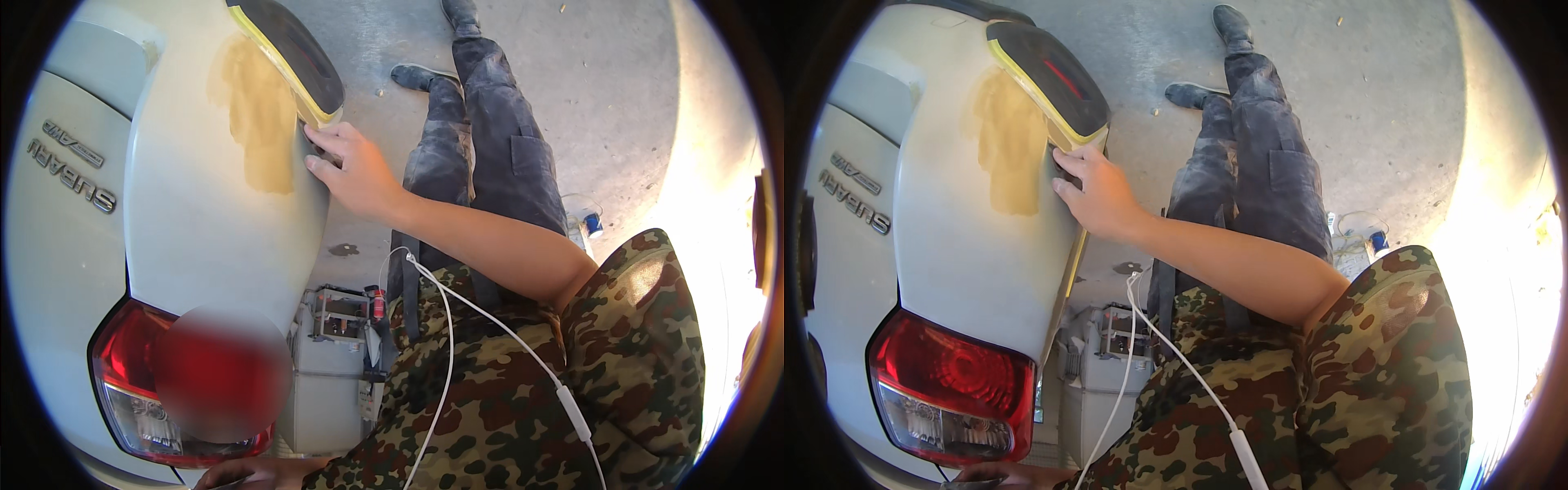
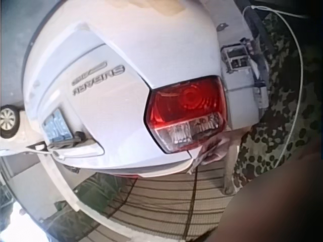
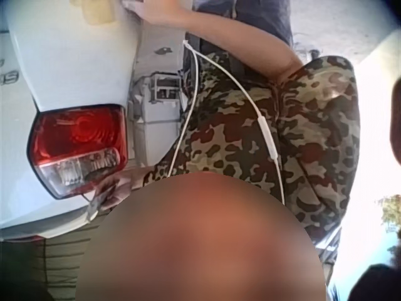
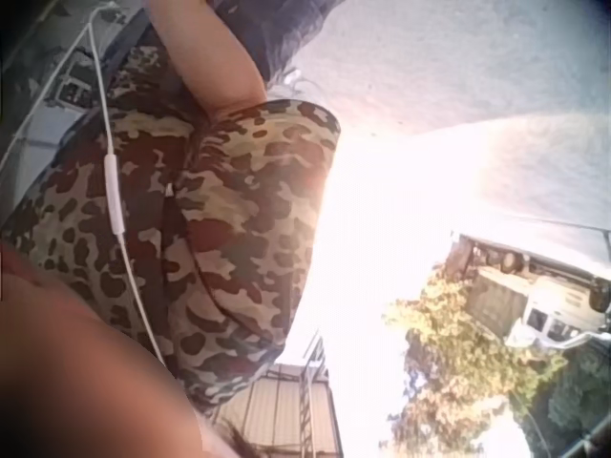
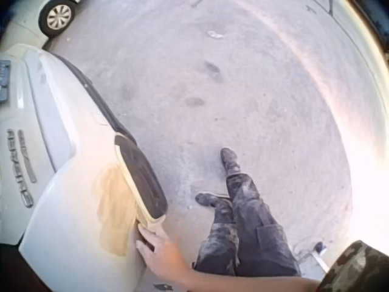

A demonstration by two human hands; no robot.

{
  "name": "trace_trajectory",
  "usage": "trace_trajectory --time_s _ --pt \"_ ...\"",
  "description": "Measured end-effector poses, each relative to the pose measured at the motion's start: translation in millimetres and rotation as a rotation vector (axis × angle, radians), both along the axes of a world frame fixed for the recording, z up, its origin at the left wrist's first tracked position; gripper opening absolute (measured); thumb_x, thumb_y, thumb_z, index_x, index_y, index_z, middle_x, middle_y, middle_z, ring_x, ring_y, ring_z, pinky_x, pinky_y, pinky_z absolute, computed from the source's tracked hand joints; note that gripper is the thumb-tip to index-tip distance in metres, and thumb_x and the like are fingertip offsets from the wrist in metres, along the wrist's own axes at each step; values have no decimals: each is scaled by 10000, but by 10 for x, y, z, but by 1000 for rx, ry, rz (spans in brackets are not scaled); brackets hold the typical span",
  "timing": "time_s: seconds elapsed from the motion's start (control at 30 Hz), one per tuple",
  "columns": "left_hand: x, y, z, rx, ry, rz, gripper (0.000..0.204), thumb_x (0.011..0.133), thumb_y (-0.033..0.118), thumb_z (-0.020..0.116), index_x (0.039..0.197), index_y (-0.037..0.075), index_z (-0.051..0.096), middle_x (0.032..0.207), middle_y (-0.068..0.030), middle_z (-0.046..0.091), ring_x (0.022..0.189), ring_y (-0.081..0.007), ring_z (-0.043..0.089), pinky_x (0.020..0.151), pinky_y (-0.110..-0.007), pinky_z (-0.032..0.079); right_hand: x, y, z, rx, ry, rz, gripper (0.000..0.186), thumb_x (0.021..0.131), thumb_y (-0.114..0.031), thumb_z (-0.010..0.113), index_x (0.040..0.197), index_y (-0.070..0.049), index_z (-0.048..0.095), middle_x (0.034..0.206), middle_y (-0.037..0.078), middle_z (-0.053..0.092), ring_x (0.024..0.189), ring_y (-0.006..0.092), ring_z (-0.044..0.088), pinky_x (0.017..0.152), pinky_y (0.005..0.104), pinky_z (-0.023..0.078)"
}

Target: The person applies a beige body filler to the rear quarter panel of a white car using a metal spreader. They repeatedly transfer filler from a second spreader to the application spreader and smooth the material over the taped-off area.

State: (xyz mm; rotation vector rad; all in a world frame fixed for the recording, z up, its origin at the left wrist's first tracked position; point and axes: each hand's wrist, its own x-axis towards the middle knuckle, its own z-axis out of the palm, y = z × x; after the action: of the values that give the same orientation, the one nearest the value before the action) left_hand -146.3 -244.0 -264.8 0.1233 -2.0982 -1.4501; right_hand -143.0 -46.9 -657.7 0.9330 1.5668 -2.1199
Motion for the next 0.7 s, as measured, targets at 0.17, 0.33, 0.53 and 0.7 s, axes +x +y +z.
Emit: trace_trajectory --time_s 0.17,0.33,0.53,0.7 --pt "-6 33 -31 -7 29 96 217 1004 174 721 1139 3 720 1172 -121 754 1072 -211 702 958 -296 628 -78 298 -305 -138 -206 -150 368 1031 -141 536 1346 -47 703 1045 187 767 919 274 719 870 400 540" --pt "-33 32 -3 87 -17 -15 221 1005 179 720 1135 -1 723 1177 -122 761 1080 -210 711 982 -308 624 -410 343 -505 -170 -231 -65 355 1062 -163 547 1360 -57 707 987 72 735 843 140 624 760 334 510" --pt "-16 30 -8 26 -54 -50 204 1024 171 691 1125 -4 720 1163 -110 762 1073 -203 709 991 -303 618 -513 273 -462 -87 -148 -9 349 1065 -140 544 1361 -65 712 915 41 727 739 98 575 679 321 503" --pt "-3 12 -1 -22 -19 -17 190 1030 172 683 1119 9 724 1146 -95 762 1053 -193 707 972 -303 619 -473 197 -465 -39 -110 8 357 1040 -107 555 1358 -58 711 863 48 728 692 99 558 663 323 501"
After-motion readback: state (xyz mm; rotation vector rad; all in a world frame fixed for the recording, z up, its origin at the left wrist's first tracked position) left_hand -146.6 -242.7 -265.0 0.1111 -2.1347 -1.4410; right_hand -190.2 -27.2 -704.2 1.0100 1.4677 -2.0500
